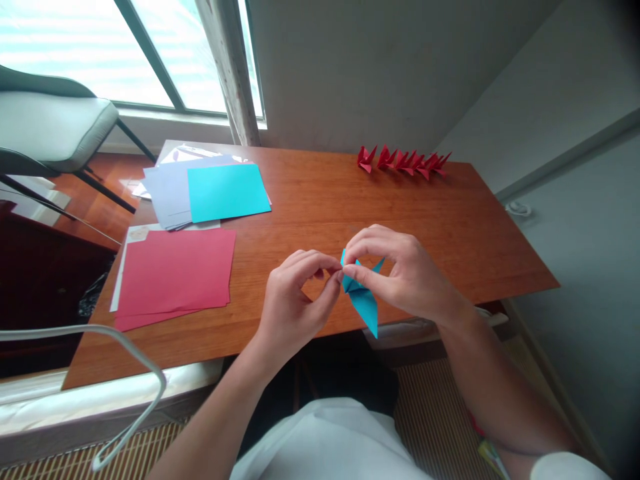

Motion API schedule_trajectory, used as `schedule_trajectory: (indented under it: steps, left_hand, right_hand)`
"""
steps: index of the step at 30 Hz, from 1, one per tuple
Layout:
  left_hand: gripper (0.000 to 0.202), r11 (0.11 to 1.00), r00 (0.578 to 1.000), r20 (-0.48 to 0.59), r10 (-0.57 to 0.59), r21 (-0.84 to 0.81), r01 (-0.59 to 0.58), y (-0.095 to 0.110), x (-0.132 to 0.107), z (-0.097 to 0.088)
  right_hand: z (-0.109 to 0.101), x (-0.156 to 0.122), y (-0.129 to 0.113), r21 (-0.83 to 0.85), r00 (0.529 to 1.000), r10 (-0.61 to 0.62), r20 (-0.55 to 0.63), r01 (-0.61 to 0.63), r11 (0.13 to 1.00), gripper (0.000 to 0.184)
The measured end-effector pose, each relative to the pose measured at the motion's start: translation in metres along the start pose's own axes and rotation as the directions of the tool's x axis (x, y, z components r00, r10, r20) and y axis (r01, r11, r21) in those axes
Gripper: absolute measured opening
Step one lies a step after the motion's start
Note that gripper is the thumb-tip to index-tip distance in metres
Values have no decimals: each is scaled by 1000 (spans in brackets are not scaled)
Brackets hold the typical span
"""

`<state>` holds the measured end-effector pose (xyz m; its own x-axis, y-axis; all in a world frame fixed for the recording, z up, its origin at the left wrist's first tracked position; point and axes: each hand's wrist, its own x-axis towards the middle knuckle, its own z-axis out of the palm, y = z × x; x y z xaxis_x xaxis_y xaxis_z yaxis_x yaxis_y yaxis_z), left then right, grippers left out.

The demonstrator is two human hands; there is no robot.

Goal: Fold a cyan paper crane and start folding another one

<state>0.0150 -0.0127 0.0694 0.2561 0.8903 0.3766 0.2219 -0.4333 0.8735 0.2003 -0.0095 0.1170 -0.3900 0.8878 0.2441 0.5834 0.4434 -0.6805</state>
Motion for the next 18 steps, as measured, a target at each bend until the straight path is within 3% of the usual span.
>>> schedule_trajectory:
  steps: [6, 11, 15, 18]
  left_hand:
    - [7, 1000, 1000, 6, -6, -13, 6, -1, -1, 2]
    - [8, 998, 999, -3, -39, -49, 39, -5, -2, 1]
    - [9, 997, 998, 7, -55, -53, 55, -7, -2, 0]
    - [9, 998, 998, 19, -52, -42, 53, -6, -2, 1]
  right_hand:
    - [7, -2, -3, -42, 995, -15, -95, 11, 999, 17]
    - [4, -2, 2, 34, 999, 16, -29, -15, 999, 11]
    - [-2, -3, 5, 133, 995, 72, -68, -62, 989, 17]
    - [-4, -4, 5, 117, 998, 57, -41, -51, 992, 15]
